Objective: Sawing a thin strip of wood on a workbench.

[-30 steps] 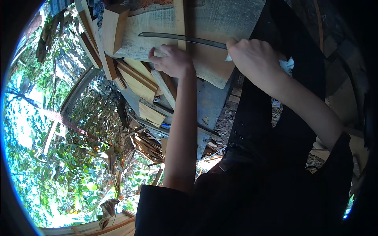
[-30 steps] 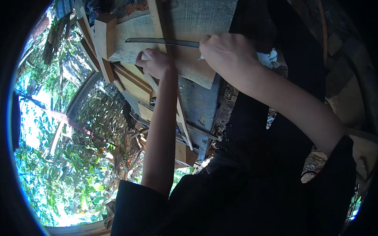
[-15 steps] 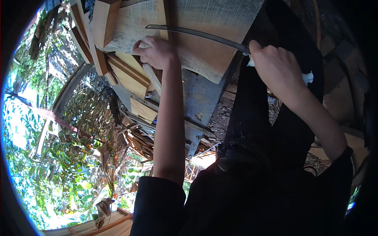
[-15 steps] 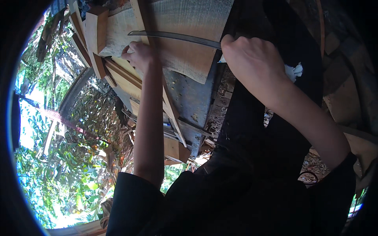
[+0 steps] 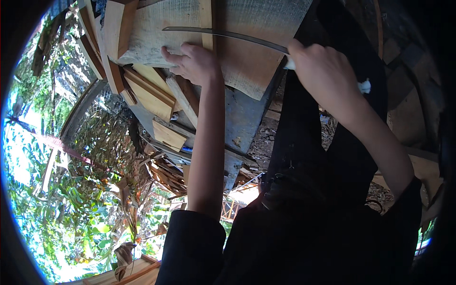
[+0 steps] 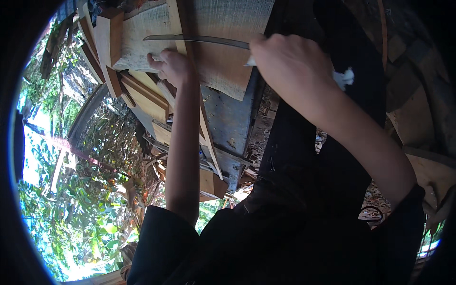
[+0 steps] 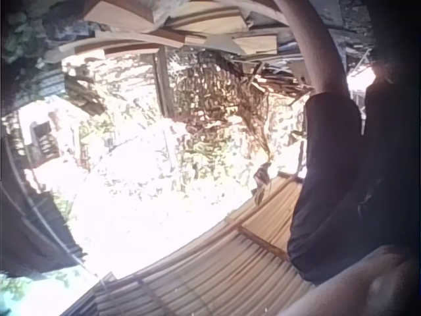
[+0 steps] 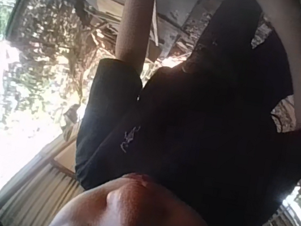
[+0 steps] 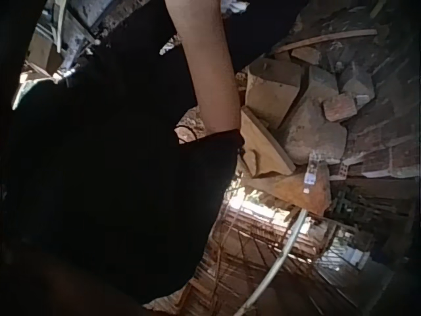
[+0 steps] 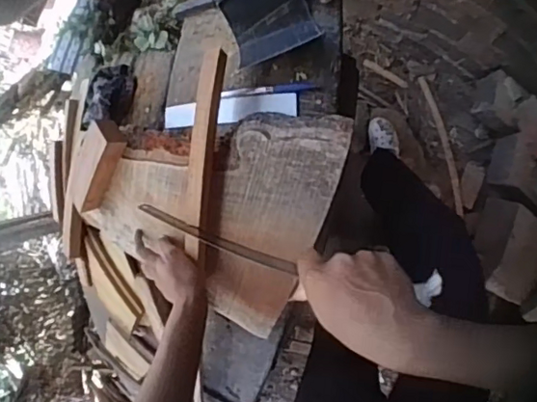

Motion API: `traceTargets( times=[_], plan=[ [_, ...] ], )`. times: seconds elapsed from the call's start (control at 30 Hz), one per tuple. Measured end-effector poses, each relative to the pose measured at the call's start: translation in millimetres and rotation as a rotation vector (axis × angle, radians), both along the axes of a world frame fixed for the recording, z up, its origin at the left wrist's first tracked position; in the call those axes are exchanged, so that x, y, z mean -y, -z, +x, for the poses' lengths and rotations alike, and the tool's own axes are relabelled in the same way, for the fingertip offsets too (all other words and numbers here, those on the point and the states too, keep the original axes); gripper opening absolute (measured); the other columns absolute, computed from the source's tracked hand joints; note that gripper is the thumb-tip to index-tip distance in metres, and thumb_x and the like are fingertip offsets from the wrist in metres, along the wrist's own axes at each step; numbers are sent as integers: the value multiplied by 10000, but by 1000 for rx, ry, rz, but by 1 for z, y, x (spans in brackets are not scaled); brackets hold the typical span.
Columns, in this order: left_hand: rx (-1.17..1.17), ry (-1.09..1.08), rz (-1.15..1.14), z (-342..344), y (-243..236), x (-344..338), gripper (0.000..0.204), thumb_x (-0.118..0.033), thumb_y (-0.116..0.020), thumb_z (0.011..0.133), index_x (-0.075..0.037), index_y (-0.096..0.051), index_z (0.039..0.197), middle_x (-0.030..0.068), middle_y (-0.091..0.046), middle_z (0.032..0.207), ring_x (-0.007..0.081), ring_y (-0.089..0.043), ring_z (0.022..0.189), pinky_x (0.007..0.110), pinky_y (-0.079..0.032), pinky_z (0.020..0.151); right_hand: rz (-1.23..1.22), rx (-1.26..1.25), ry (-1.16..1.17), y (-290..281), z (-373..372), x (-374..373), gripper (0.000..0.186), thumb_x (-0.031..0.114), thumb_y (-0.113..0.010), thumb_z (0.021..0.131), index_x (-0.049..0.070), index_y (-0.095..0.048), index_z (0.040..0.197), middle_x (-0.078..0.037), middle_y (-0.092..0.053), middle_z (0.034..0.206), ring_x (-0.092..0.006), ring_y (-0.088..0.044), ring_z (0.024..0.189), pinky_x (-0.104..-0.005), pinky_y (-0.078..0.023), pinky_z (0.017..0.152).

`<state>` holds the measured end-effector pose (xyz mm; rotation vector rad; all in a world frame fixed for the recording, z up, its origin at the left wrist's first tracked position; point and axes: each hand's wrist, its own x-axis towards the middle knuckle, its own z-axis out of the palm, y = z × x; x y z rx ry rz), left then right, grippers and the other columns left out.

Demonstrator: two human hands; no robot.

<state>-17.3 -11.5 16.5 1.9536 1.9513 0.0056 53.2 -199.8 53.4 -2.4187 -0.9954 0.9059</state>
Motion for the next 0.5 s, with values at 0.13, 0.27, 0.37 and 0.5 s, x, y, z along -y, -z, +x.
traceTargets(
  times=[0.13, 0.27, 0.37, 0.5],
  plan=[
    [0, -25, -40, 1, 0, 3, 561, -331, -283, 889, -190, -121, 1407, 363, -218, 1330, 461, -409, 1129, 474, -328, 974, 138, 132, -59, 17, 0, -37, 105, 66, -516, 825, 7, -559, 900, -193, -613, 693, -320, -651, 706, -392, -535, 582],
    [-63, 10, 37, -6, 1, -12, 559, -353, -272, 889, -199, -125, 1406, 357, -256, 1307, 466, -432, 1102, 482, -342, 959, -72, 30, -66, 7, 7, 23, 125, 141, -544, 852, 17, -540, 841, -164, -611, 633, -306, -651, 632, -378, -522, 518],
    [18, 37, 50, -7, 1, -15, 554, -305, -306, 881, -170, -158, 1398, 401, -226, 1292, 508, -360, 1166, 515, -327, 957, -136, -5, -63, -3, 0, 34, 140, 147, -542, 862, 12, -526, 829, -166, -603, 616, -318, -646, 634, -399, -507, 512],
    [40, 14, 50, -5, 5, -10, 503, -283, -338, 873, -154, -217, 1343, 374, -309, 1217, 497, -456, 1040, 526, -364, 888, -175, 23, -155, 9, -8, 21, 131, 131, -526, 868, 5, -525, 835, -171, -602, 617, -320, -642, 617, -399, -512, 519]
  ],
)
